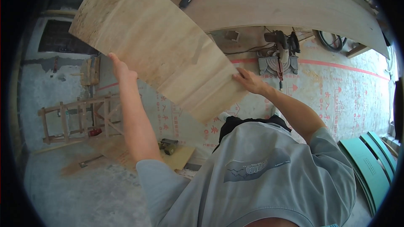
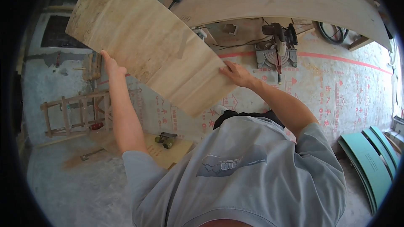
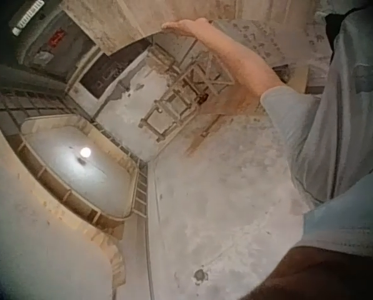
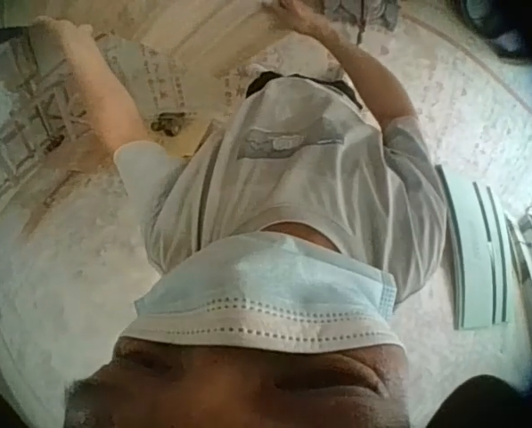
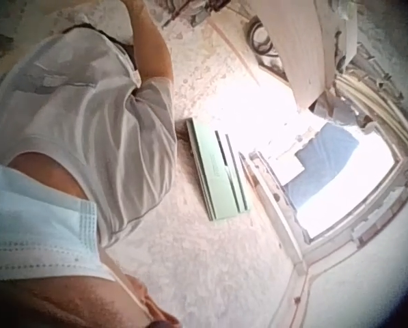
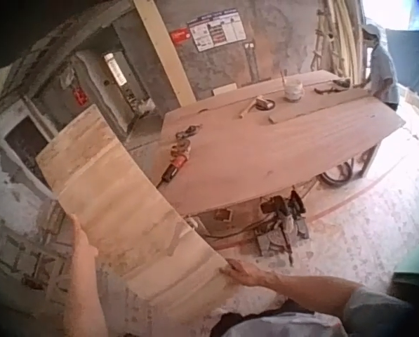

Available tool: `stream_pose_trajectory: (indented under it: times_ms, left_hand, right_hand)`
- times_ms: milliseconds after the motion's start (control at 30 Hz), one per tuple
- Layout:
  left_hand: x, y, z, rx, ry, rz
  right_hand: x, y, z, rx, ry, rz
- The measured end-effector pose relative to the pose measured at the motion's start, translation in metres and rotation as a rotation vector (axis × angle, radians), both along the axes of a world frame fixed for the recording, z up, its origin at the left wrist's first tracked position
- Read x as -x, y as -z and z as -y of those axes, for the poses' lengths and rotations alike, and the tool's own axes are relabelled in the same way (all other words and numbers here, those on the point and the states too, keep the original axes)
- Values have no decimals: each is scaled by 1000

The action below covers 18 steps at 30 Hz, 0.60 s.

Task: Apply glue to a wooden board and install it onto a structure using a nail gun.

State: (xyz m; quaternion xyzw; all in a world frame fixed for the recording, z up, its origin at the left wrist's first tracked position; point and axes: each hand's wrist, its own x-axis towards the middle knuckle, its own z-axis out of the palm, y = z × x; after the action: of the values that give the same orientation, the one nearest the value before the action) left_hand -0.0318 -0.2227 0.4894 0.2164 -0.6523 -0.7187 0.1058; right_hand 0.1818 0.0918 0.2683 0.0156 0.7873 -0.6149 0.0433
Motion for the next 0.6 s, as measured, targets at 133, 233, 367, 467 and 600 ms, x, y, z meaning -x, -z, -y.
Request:
stream_pose_trajectory:
  times_ms: [133,233,367,467,600]
  left_hand:
    - [42,30,135,-71,-53,50]
    - [59,39,212,-196,-4,39]
    - [100,47,305,-247,74,-49]
    - [129,42,324,-236,147,-133]
    - [151,61,323,-133,239,46]
  right_hand:
    - [41,5,60,-13,-113,174]
    - [69,14,101,283,-135,244]
    - [123,1,162,452,-21,301]
    - [162,14,196,596,22,313]
    - [211,20,256,693,102,268]
